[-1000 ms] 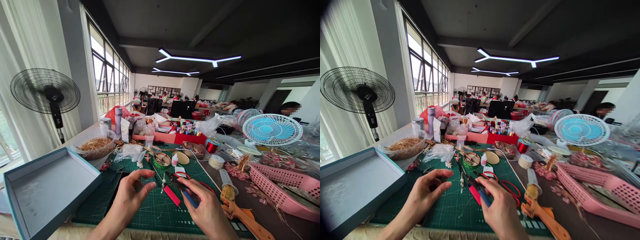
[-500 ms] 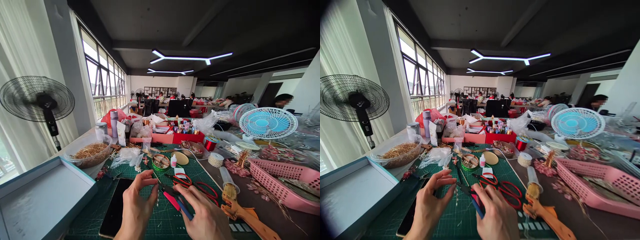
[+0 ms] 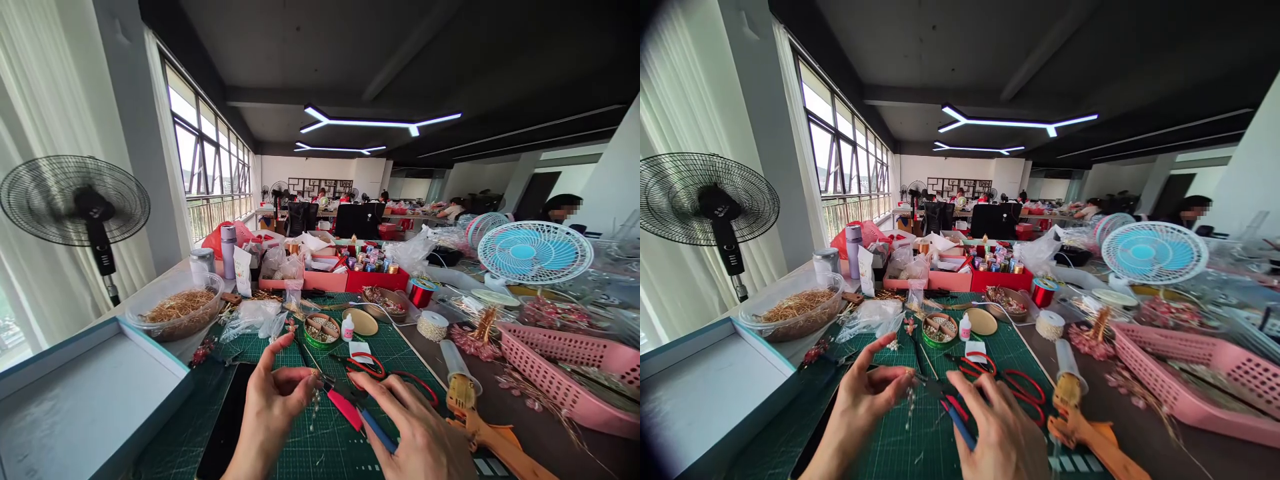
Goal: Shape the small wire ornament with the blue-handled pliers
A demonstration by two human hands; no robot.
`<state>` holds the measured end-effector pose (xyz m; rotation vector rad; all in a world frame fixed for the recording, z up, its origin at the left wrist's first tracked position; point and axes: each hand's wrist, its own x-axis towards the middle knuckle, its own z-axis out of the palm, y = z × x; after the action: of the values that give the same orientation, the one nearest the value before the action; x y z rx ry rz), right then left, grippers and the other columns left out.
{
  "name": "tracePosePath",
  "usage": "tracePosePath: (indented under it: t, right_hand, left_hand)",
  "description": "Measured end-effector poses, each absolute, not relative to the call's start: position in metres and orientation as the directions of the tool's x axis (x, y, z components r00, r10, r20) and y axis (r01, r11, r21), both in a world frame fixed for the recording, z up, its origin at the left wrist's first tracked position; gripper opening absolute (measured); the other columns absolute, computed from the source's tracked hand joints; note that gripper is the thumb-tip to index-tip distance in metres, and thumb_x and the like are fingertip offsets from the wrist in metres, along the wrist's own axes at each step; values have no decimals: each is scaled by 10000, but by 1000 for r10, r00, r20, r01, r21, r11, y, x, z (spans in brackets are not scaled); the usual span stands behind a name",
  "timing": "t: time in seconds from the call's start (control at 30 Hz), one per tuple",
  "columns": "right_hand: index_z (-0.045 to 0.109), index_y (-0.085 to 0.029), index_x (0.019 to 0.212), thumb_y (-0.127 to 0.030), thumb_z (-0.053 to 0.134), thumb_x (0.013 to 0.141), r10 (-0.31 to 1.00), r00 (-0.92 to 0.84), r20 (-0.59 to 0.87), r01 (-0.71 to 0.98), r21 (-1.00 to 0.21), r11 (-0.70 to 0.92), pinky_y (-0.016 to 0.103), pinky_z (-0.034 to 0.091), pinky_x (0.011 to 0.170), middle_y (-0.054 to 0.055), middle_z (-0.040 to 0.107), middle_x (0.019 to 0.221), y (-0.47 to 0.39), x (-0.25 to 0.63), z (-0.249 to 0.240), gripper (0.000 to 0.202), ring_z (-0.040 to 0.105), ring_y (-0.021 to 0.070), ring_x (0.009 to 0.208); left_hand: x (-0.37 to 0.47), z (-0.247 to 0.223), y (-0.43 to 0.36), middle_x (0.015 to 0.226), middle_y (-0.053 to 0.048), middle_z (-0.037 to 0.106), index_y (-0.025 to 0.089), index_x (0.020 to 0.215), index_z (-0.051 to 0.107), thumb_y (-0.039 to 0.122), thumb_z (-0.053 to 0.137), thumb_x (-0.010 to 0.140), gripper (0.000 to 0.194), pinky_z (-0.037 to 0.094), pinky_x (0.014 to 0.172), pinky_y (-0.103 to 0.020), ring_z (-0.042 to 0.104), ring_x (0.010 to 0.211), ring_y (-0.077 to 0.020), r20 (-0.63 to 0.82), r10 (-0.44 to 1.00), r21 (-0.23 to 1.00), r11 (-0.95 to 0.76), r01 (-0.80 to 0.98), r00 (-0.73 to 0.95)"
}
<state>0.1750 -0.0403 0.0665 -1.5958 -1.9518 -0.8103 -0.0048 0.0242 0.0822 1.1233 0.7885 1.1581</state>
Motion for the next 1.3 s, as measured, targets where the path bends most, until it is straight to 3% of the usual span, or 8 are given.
tracePosePath:
  t: [0.2,0.47,0.7,1.13,1.3]
  right_hand:
    - [542,-262,1152,-201,546,675,695,-223,684,975,148,167,289,519,445,59,650,820,-42,175,68,481,665,233,679]
    - [582,-238,1097,-90,502,551,661,-299,688,954,207,216,300,502,482,50,650,795,-44,185,71,571,642,225,658]
    - [598,-263,1092,-57,477,576,678,-329,657,943,200,265,306,462,522,48,658,809,-47,189,78,569,623,234,698]
    - [621,-248,1047,-56,481,614,715,-317,623,946,150,289,309,471,570,47,669,824,-44,195,60,494,612,227,708]
    - [605,-207,1056,-17,423,563,707,-304,639,947,123,296,290,462,517,56,655,775,-43,195,42,558,614,222,669]
  left_hand:
    - [-6,80,22,691,-14,700,152,1263,292,292,746,635,787,464,616,-250,600,601,-128,56,943,938,62,-340,328]
    - [-11,86,24,694,-21,699,147,1301,279,274,744,620,834,465,619,-258,613,620,-148,9,901,976,86,-201,433]
    - [-14,81,29,688,-13,696,170,1287,306,175,696,636,759,451,577,-244,605,581,-133,-27,845,993,86,-86,534]
    - [-10,72,37,646,-16,692,140,1278,305,147,710,601,789,486,567,-270,620,544,-147,-74,807,982,163,-99,586]
    - [-9,64,37,667,-15,684,138,1191,384,172,698,633,641,468,570,-258,602,551,-127,-115,809,981,185,-63,576]
